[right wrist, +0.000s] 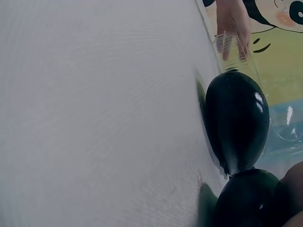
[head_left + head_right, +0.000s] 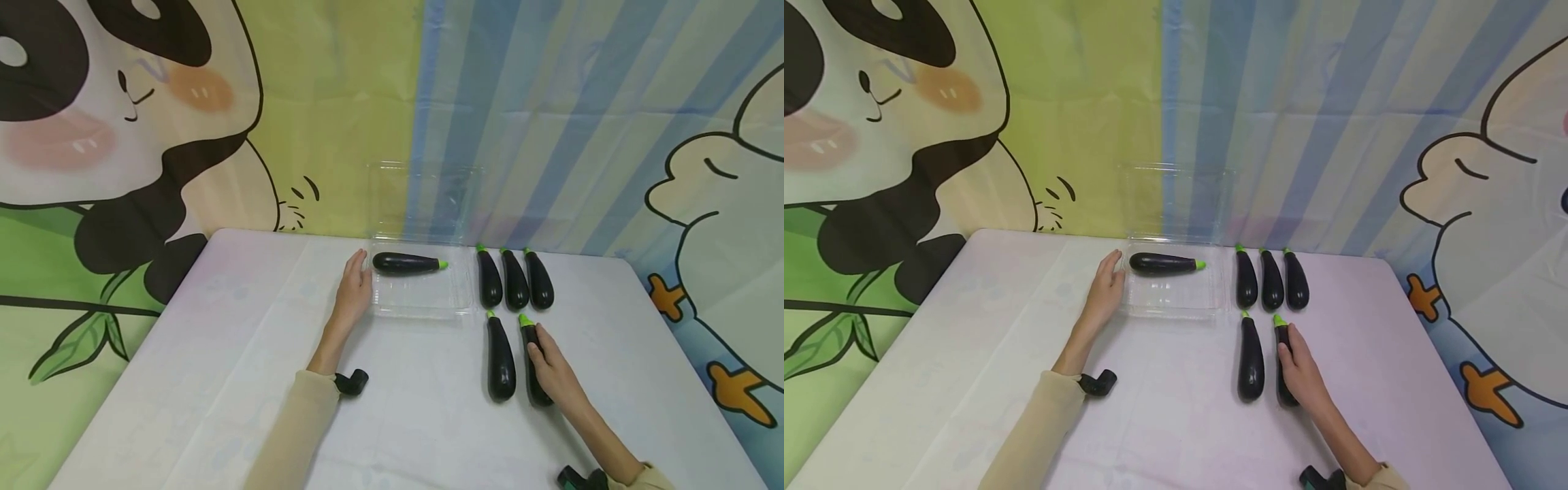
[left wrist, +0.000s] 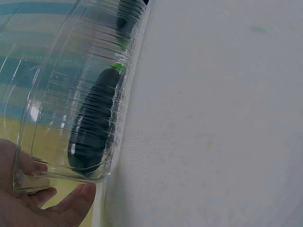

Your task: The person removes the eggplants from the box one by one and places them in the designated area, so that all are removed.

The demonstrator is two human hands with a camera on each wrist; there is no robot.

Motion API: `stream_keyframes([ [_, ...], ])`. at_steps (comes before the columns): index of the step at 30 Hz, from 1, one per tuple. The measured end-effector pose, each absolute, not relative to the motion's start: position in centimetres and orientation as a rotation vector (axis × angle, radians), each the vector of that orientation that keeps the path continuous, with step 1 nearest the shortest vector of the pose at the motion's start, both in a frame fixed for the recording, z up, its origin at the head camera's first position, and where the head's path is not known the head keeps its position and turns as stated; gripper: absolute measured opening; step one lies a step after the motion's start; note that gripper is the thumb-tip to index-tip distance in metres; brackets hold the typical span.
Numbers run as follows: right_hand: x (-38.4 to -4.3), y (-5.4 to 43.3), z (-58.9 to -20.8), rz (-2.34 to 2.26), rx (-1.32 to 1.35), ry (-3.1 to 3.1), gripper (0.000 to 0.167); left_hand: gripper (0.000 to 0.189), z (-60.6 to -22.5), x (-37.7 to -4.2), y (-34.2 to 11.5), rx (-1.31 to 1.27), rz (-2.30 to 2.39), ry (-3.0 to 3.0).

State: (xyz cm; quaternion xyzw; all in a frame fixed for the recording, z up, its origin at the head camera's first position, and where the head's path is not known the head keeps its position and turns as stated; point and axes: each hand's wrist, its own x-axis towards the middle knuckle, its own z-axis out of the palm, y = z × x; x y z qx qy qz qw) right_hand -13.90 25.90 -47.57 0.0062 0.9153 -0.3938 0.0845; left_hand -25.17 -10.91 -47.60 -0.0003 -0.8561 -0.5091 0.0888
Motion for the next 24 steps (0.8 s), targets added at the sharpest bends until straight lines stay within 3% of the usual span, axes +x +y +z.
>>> stream_keyframes([
  [14,-14.21,25.54,-47.56,-1.136,-0.115,2.766,0.065,0.049,-47.73,-25.06,-10.91,0.0,-1.508,-2.552],
  [24,-14.48,25.53,-47.07,-0.989,-0.151,2.875,0.078,0.049,-47.6,-25.18,-10.86,0.003,-1.508,-2.557],
])
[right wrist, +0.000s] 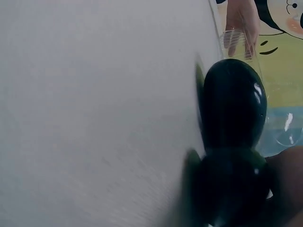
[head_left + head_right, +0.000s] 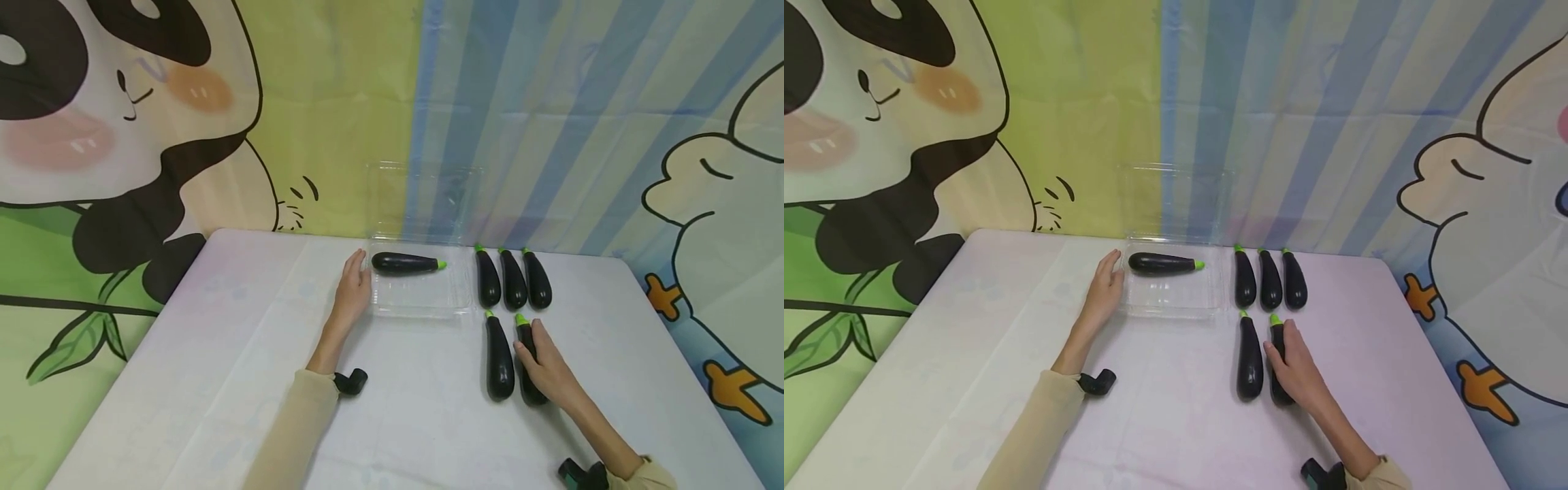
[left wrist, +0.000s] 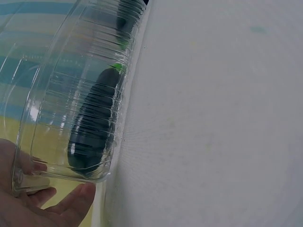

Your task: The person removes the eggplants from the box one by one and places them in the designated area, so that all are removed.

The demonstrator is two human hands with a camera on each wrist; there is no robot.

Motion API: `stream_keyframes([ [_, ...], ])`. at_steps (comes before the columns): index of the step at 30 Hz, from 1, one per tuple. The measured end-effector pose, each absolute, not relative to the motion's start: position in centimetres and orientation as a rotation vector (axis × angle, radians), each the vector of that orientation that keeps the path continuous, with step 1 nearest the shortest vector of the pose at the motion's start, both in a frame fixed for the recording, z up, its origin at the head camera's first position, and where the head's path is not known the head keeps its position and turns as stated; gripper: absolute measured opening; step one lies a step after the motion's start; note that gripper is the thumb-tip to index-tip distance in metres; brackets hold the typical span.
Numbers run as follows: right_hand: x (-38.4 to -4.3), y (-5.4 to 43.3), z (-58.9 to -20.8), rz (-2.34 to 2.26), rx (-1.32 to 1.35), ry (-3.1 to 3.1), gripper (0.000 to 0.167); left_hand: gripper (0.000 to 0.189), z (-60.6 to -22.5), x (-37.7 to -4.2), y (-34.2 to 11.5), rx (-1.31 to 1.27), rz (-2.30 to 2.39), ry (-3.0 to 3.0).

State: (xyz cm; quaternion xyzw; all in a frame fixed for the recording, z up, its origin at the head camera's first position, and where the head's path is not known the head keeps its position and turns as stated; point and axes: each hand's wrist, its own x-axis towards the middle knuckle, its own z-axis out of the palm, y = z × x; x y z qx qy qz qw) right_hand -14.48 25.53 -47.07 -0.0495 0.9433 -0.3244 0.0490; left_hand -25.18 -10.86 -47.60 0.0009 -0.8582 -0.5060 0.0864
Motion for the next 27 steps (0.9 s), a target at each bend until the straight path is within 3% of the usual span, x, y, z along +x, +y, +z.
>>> stream_keyframes([
  [5,-15.2,25.2,-45.3,-0.992,-0.248,3.051,0.074,0.049,-47.3,-25.3,-10.9,-0.011,-1.523,-2.548],
  [17,-18.4,19.4,-39.2,-0.787,-0.825,3.002,0.067,0.05,-47.7,-25.5,-11.3,0.003,-1.528,-2.554],
  [27,-20.5,14.9,-39.0,-0.579,-1.047,2.869,0.061,0.05,-47.8,-25.3,-11.1,-0.003,-1.532,-2.549],
])
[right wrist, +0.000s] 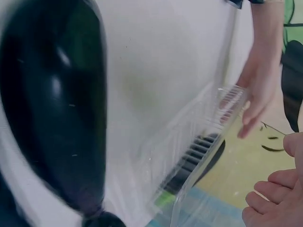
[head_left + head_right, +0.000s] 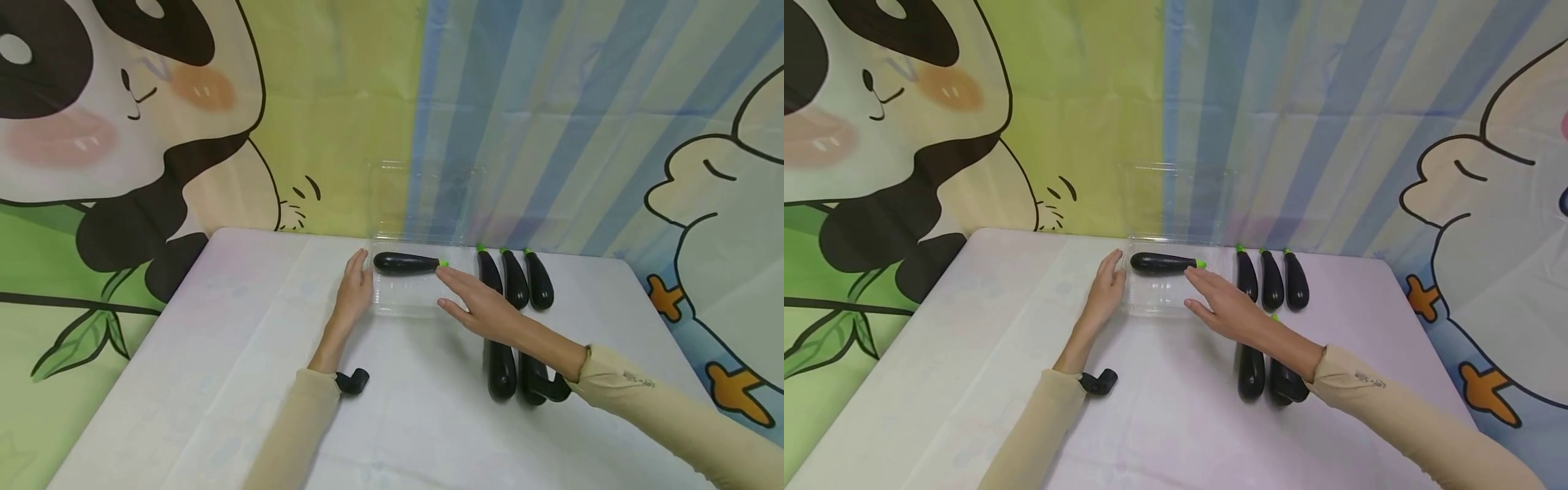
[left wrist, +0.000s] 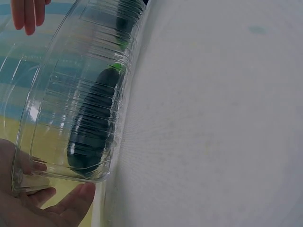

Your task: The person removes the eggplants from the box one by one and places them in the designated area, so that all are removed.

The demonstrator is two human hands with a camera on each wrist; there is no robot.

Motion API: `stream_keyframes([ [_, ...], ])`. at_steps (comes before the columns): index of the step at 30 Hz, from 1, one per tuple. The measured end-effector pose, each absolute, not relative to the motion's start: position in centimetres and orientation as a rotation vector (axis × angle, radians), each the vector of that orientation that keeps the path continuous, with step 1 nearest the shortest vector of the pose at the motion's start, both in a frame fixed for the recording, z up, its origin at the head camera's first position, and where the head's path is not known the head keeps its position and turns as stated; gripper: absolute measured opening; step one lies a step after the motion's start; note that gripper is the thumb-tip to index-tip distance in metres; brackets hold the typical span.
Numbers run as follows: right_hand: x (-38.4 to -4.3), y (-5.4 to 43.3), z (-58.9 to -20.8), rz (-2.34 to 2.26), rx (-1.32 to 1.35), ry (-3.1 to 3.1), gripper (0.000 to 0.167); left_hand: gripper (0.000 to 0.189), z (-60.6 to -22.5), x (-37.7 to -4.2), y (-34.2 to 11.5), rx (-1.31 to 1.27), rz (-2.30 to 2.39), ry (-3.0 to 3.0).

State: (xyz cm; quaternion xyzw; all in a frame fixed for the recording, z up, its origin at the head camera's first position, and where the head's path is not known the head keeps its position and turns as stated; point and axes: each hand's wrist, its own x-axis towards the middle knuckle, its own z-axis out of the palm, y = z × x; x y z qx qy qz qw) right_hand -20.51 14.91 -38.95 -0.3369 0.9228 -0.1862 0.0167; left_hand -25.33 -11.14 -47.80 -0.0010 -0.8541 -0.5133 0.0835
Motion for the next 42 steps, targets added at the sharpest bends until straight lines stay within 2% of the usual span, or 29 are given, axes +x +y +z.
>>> stream_keyframes([
  [15,-27.0,9.4,-41.0,-0.255,-1.404,2.835,0.055,0.05,-47.9,-25.4,-11.1,0.001,-1.532,-2.55],
  [22,-30.2,7.4,-41.6,-0.16,-1.385,2.798,0.054,0.05,-47.6,-25.4,-10.9,0.001,-1.537,-2.548],
  [30,-31.6,6.0,-42.9,-0.117,-1.26,2.739,0.059,0.049,-47.5,-25.4,-10.9,0.002,-1.541,-2.555],
  [42,-31.7,5.5,-43.5,-0.123,-1.239,2.703,0.059,0.049,-47.6,-25.2,-11.0,0.009,-1.562,-2.561],
])
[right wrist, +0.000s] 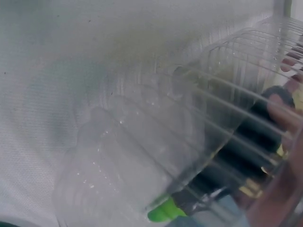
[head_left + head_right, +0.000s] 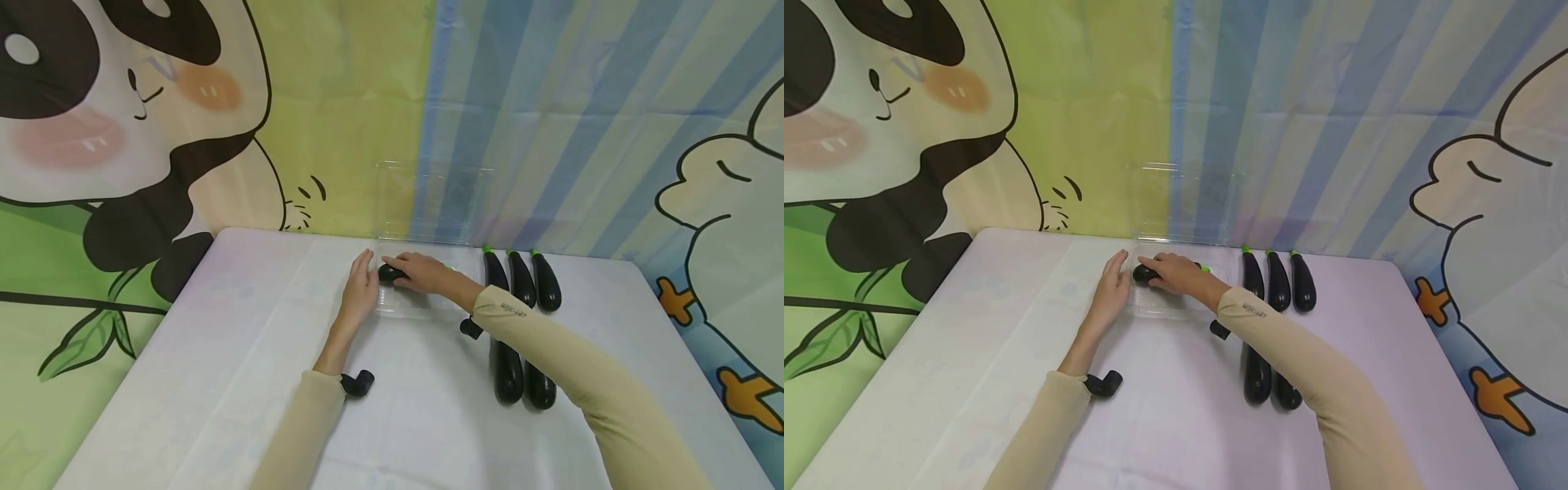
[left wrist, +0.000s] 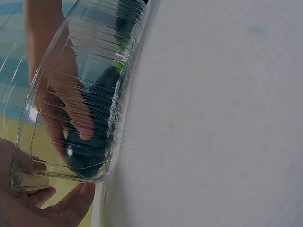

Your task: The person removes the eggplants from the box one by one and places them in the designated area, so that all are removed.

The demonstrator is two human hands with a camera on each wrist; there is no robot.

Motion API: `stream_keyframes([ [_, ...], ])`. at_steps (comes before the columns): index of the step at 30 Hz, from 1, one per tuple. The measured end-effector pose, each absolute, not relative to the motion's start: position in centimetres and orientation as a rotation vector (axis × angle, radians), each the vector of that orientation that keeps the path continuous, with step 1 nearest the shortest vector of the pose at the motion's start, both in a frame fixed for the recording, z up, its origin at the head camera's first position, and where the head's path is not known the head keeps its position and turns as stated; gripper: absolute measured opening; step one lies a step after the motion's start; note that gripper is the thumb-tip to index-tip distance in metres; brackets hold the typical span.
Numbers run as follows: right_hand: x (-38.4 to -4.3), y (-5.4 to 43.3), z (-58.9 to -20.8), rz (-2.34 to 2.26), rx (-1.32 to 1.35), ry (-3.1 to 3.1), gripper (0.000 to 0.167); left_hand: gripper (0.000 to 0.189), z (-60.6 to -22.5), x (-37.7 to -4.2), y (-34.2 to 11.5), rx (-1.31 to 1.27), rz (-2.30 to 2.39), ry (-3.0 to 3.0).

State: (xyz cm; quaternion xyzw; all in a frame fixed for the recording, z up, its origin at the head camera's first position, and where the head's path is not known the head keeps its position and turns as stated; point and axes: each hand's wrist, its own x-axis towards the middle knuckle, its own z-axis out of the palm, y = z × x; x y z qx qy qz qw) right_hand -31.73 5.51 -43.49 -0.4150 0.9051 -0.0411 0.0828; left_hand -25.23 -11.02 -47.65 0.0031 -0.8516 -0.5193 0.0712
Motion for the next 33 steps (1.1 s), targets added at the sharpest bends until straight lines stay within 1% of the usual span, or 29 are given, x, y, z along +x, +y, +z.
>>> stream_keyframes([
  [13,-31.9,5.6,-44.2,-0.095,-1.202,2.705,0.057,0.05,-48.1,-25.2,-10.9,0.01,-1.568,-2.567],
  [18,-31.9,6.3,-42.9,-0.097,-1.17,2.688,0.055,0.049,-47.9,-25.3,-10.9,0.002,-1.566,-2.545],
  [21,-31.5,7.3,-41.8,-0.144,-1.196,2.7,0.055,0.049,-47.9,-25.4,-11.0,-0.002,-1.56,-2.536],
  [23,-31.0,8.0,-41.0,-0.171,-1.249,2.713,0.055,0.049,-47.9,-25.4,-11.0,0.0,-1.559,-2.537],
  [26,-29.5,9.1,-39.9,-0.134,-1.406,2.743,0.054,0.049,-48.0,-25.4,-11.0,0.003,-1.551,-2.539],
  [30,-27.2,10.4,-39.0,0.017,-1.66,2.828,0.054,0.049,-48.0,-25.3,-10.9,0.005,-1.54,-2.539],
  [33,-25.6,11.0,-38.5,0.108,-1.779,2.892,0.056,0.049,-47.9,-25.3,-10.9,0.008,-1.54,-2.532],
])
